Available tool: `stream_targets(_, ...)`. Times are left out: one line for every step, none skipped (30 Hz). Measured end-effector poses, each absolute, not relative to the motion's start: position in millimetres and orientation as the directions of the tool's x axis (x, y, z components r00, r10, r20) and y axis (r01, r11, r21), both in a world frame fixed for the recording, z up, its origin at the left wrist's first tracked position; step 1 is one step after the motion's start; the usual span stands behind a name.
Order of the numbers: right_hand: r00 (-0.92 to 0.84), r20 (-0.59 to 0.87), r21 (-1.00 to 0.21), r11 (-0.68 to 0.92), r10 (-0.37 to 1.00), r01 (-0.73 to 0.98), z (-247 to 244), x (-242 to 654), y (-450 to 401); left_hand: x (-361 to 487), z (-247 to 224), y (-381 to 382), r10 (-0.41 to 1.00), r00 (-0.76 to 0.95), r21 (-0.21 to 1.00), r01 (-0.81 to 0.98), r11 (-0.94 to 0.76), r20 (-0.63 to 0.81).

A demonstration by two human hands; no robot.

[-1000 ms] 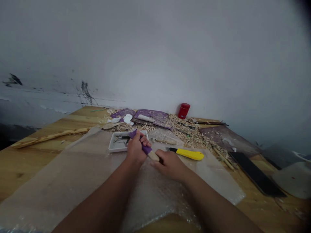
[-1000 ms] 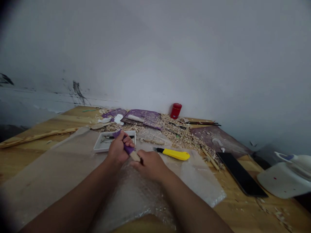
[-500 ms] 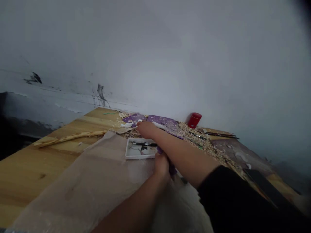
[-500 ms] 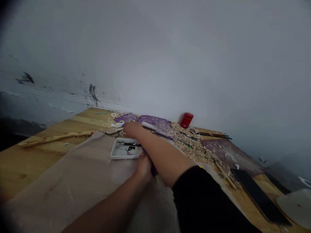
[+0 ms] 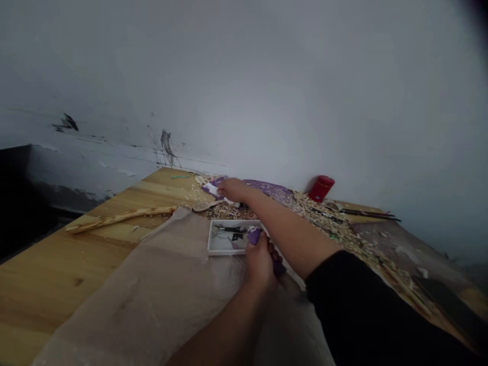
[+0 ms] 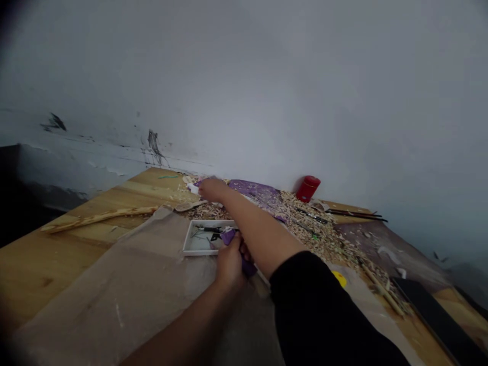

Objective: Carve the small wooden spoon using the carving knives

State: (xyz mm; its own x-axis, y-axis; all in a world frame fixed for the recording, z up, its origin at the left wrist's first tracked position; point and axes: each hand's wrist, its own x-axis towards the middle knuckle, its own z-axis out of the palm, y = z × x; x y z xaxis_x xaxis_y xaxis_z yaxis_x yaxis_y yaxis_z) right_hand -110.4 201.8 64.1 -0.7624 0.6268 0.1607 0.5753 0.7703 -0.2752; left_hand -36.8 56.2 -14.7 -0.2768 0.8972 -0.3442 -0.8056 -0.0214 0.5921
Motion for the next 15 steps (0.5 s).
stream_targets(-0.749,0.190,-0.269,0.768,0.634,0.582,70,-95,197,-38,-14,56,0.900,-0.295,0.615,-0.788,-0.039,-0.321)
stream_targets(-0.726,0.226,-0.277,0.757,0.649,0.591,74,-77,191,-39,-13,56,0.903,-0.325,0.642,-0.763,-0.074,-0.283)
stream_targets(-0.697,0.260,-0.291,0.742,0.668,0.604,76,-57,182,-40,-11,56,0.906,-0.358,0.675,-0.728,-0.118,-0.228)
stream_targets(-0.661,0.293,-0.316,0.723,0.691,0.615,75,-37,172,-40,-10,55,0.905,-0.392,0.713,-0.681,-0.164,-0.167)
stream_targets(-0.595,0.342,-0.426,0.684,0.727,0.592,71,-16,160,-41,-8,54,0.905,-0.414,0.752,-0.627,-0.206,-0.097)
stream_targets(-0.535,0.376,-0.547,0.647,0.757,0.531,66,4,147,-41,-7,53,0.905,-0.425,0.783,-0.571,-0.246,-0.026)
stream_targets(-0.481,0.385,-0.662,0.599,0.787,0.451,59,23,132,-40,-6,52,0.903,-0.428,0.808,-0.522,-0.274,0.029)
stream_targets(-0.439,0.375,-0.756,0.543,0.817,0.366,52,39,118,-39,-5,50,0.900,-0.431,0.825,-0.484,-0.291,0.065)
stream_targets(-0.420,0.348,-0.830,0.484,0.838,0.279,45,54,104,-37,-5,49,0.907,-0.411,0.841,-0.454,-0.293,0.094)
stream_targets(-0.402,0.325,-0.884,0.426,0.856,0.192,38,66,91,-35,-5,47,0.927,-0.356,0.855,-0.441,-0.274,0.113)
stream_targets(-0.386,0.308,-0.921,0.374,0.870,0.108,32,76,79,-32,-4,45,0.949,-0.292,0.866,-0.438,-0.242,0.118)
stream_targets(-0.372,0.293,-0.945,0.327,0.880,0.029,27,85,70,-29,-5,43,0.974,-0.199,0.874,-0.448,-0.187,0.107)
stream_targets(-0.357,0.284,-0.956,0.289,0.890,-0.039,22,92,62,-26,-5,41,0.990,-0.107,0.878,-0.460,-0.133,0.095)
stream_targets(-0.339,0.278,-0.961,0.263,0.899,-0.092,18,98,57,-24,-5,40,0.996,-0.035,0.879,-0.468,-0.090,0.083)
stream_targets(-0.319,0.277,-0.960,0.249,0.906,-0.125,14,103,53,-22,-6,38,0.997,0.012,0.880,-0.470,-0.061,0.075)
